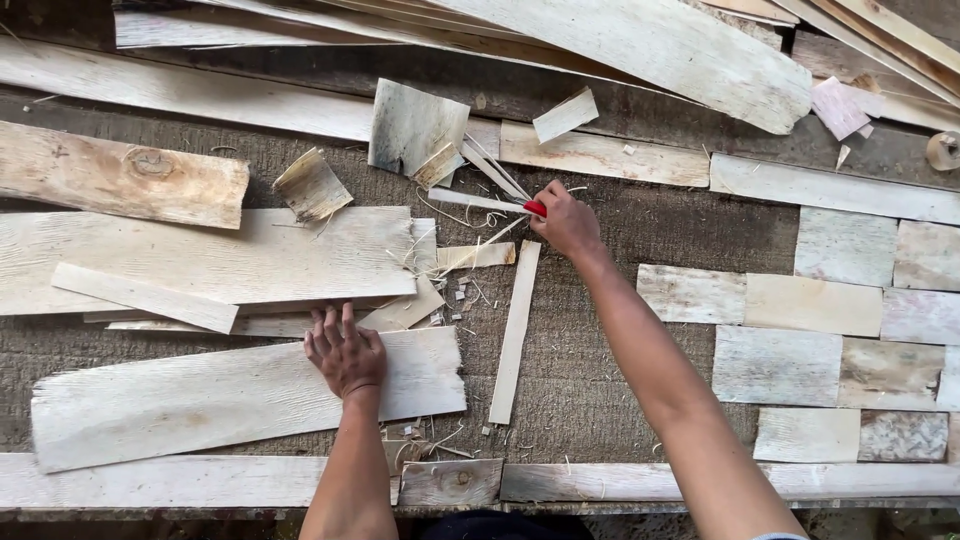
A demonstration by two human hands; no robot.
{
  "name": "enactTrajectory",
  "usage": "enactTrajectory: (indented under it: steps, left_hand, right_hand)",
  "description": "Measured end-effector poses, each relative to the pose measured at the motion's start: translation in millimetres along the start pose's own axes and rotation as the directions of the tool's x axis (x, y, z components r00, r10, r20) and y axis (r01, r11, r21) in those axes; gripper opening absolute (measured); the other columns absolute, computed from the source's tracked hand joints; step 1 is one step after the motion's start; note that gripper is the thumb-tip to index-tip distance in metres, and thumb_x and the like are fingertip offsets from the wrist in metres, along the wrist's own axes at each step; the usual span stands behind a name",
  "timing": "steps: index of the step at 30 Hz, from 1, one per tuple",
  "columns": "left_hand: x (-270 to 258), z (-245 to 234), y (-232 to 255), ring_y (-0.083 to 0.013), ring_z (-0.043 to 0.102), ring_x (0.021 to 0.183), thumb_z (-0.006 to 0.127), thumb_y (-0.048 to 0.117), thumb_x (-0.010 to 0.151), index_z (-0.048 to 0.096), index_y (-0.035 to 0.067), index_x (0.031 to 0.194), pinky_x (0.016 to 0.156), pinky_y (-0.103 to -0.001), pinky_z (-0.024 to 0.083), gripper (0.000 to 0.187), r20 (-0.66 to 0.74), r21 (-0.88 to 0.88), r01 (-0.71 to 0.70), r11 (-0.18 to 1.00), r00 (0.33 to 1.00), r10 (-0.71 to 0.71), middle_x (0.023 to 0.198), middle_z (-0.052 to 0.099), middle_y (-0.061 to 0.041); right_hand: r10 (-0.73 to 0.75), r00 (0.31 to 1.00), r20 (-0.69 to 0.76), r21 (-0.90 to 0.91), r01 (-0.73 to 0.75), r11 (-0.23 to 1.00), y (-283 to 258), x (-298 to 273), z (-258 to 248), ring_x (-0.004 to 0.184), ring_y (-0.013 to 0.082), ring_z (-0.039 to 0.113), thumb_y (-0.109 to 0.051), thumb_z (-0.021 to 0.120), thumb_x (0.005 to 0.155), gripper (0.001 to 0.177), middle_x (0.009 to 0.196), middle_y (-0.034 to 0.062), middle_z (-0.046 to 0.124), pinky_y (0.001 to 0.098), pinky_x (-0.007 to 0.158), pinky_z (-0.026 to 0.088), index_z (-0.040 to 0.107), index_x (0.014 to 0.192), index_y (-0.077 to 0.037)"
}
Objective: The person uses a red utility knife to cut thin wooden planks on a workbench. They repeatedly score the wood, snap off sections, and place the cut pieces into a rectangular frame on the right side of the bench.
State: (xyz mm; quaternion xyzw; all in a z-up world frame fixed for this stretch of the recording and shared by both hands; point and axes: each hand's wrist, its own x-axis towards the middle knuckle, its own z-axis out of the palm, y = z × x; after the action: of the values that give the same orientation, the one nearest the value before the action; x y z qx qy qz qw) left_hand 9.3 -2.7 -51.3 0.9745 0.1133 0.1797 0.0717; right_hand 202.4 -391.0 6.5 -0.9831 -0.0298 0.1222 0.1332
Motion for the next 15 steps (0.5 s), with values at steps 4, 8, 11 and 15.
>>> enactTrajectory:
  steps: [4,8,11,15]
  left_hand:
    - [-2,1,-1,-0.0268,0.045,0.140,0.057,0.022,0.081,0.056,0.024,0.136,0.117,-0.052,0.030,0.055,0.012,-0.004,0.003,1.000,1.000,-0.003,0.138,0.049,-0.004]
    - [0,-2,1,-0.0266,0.045,0.139,0.057,0.022,0.081,0.057,0.024,0.135,0.117,-0.051,0.030,0.055,0.003,0.002,0.005,1.000,1.000,-0.005,0.136,0.049,-0.004]
    - [0,-3,0,-0.0263,0.045,0.139,0.058,0.023,0.080,0.058,0.024,0.135,0.117,-0.051,0.030,0.055,0.000,0.001,0.001,1.000,1.000,-0.001,0.137,0.050,-0.004]
    - [0,-2,0,-0.0268,0.045,0.140,0.058,0.022,0.078,0.059,0.023,0.134,0.117,-0.051,0.030,0.056,-0.019,-0.007,-0.009,1.000,1.000,0.009,0.137,0.050,-0.004]
  right_hand:
    - [-0.030,1.000,-0.005,0.019,0.030,0.999,-8,-6,-8,0.081,0.0480,0.073,-0.023,0.071,0.089,0.016,0.112,0.0035,0.063,0.0587,0.075,0.063,0.070,0.103,-0.016]
    - [-0.050,0.998,-0.023,0.012,0.050,0.999,-26,-7,-24,0.081,0.0481,0.073,-0.025,0.071,0.090,0.017,0.109,0.0056,0.065,0.0593,0.075,0.063,0.068,0.105,-0.016]
    - [-0.083,0.996,-0.035,0.034,0.084,0.996,-25,4,-27,0.082,0.0484,0.073,-0.025,0.071,0.092,0.017,0.108,0.0067,0.064,0.0593,0.074,0.063,0.068,0.106,-0.016]
    - [-0.138,0.988,-0.061,0.072,0.143,0.987,-22,8,-40,0.085,0.0471,0.073,-0.022,0.072,0.091,0.017,0.108,0.0070,0.065,0.0583,0.078,0.062,0.072,0.107,-0.015]
